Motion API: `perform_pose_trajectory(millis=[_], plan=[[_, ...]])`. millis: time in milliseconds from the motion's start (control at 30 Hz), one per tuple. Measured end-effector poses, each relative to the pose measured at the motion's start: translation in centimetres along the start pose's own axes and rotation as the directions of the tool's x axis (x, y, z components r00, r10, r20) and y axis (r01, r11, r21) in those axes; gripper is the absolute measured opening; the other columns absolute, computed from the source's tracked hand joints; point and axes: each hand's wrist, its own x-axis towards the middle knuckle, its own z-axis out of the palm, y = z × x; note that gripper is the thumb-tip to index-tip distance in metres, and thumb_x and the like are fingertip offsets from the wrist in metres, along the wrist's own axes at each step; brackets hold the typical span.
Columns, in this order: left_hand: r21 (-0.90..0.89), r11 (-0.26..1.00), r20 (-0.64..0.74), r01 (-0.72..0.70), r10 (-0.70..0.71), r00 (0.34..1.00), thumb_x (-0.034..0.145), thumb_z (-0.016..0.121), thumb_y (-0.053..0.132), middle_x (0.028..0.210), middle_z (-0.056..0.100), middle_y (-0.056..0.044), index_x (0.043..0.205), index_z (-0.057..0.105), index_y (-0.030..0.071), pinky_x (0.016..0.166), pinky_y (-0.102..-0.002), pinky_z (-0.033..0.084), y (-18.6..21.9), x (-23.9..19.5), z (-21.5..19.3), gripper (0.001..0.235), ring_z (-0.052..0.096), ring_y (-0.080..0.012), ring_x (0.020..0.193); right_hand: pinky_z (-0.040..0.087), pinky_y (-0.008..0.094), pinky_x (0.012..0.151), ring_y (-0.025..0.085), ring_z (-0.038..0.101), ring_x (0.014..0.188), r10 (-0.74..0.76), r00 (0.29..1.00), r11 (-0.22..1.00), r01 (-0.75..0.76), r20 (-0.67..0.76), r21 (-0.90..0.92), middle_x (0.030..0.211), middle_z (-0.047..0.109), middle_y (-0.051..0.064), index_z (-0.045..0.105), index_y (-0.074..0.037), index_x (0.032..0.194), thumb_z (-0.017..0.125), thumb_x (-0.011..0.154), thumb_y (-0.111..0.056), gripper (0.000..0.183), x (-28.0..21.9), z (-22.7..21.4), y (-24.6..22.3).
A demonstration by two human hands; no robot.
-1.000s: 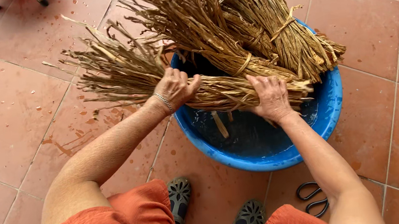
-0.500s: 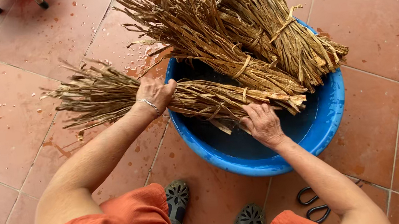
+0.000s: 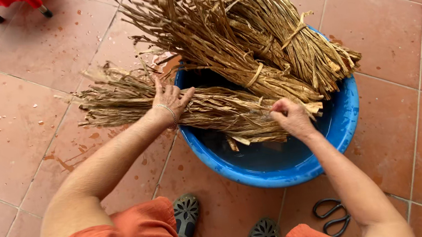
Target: The person repeatedly submerges bundles of dried plant material into a blue basin of water, then lifts them out and places them on the tiled floor. The person also unties and reties some bundles while handling them in the water.
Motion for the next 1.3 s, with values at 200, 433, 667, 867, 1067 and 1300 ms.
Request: perform_pose_trajectory(millis=[200, 433, 667, 867, 1067, 1300], plan=[[-0.11, 0.975, -0.113, -0.193, 0.18, 0.977, 0.06, 0.091, 0.065, 0.164, 0.022, -0.024, 0.163, 0.012, 0.017, 0.114, -0.074, 0.008, 3.2, -1.4, -7.0, 0.138, 0.022, -0.0425, 0.151, 0.054, 0.024, 0.073, 0.007, 0.065, 0.083, 0.118, 0.991, 0.963, -0.129, 0.062, 0.235, 0.096, 0.074, 0.004, 0.076, -0.005, 0.115, 0.07, 0.095, -0.008, 0.021, -0.5, -5.3, -4.0], [-0.576, 0.711, -0.362, -0.404, 0.222, 0.906, 0.108, 0.042, 0.047, 0.106, 0.068, -0.011, 0.127, 0.061, 0.013, 0.104, -0.049, 0.042, 17.6, 5.5, -8.8, 0.043, 0.063, -0.0254, 0.105, 0.062, 0.025, 0.079, 0.008, 0.072, 0.09, 0.134, 0.991, 0.941, -0.135, 0.026, 0.312, 0.099, 0.076, 0.006, 0.067, -0.003, 0.113, 0.079, 0.087, -0.008, 0.029, -0.7, -6.1, -5.1], [-0.825, 0.079, -0.563, -0.559, -0.191, 0.804, 0.105, 0.058, 0.033, 0.071, 0.069, -0.003, 0.111, 0.079, 0.012, 0.064, -0.036, 0.056, 23.5, 10.3, -5.7, 0.031, 0.067, -0.0145, 0.062, 0.059, 0.025, 0.069, 0.011, 0.067, 0.076, 0.363, 0.931, 0.538, -0.247, 0.043, 0.806, 0.1, 0.076, 0.008, 0.069, -0.006, 0.119, 0.074, 0.095, -0.018, 0.027, -1.7, -9.8, -1.3], [-0.793, -0.41, -0.474, -0.45, -0.049, 0.879, 0.105, 0.051, 0.034, 0.066, 0.059, -0.003, 0.122, 0.064, 0.007, 0.053, -0.033, 0.055, 26.3, 8.9, -7.3, 0.035, 0.06, -0.0108, 0.055, 0.059, 0.028, 0.08, 0.01, 0.07, 0.092, 0.325, 0.946, 0.607, -0.218, 0.011, 0.764, 0.106, 0.073, 0.007, 0.07, -0.005, 0.117, 0.057, 0.105, -0.03, 0.03, -1.7, -8.3, -2.7], [-0.802, -0.326, -0.498, -0.5, -0.095, 0.862, 0.105, 0.055, 0.031, 0.073, 0.064, -0.004, 0.099, 0.07, 0.002, 0.058, -0.035, 0.053, 27.3, 9.1, -9.1, 0.034, 0.063, -0.0149, 0.065, 0.058, 0.028, 0.076, 0.016, 0.07, 0.085, 0.327, 0.945, 0.586, -0.223, 0.024, 0.779, 0.099, 0.076, 0.013, 0.069, 0.003, 0.104, 0.052, 0.111, -0.027, 0.035, -1.0, -7.8, -3.9], [-0.783, -0.02, -0.604, -0.621, -0.209, 0.769, 0.101, 0.047, 0.029, 0.075, 0.071, -0.011, 0.089, 0.068, 0.009, 0.071, -0.04, 0.056, 30.5, 8.9, -8.1, 0.031, 0.071, -0.0269, 0.073, 0.061, 0.034, 0.051, 0.02, 0.066, 0.057, 0.632, 0.746, 0.515, -0.202, -0.21, 0.833, 0.072, 0.064, 0.008, 0.063, -0.004, 0.095, 0.05, 0.108, -0.027, 0.03, 1.5, -8.7, 2.3]])
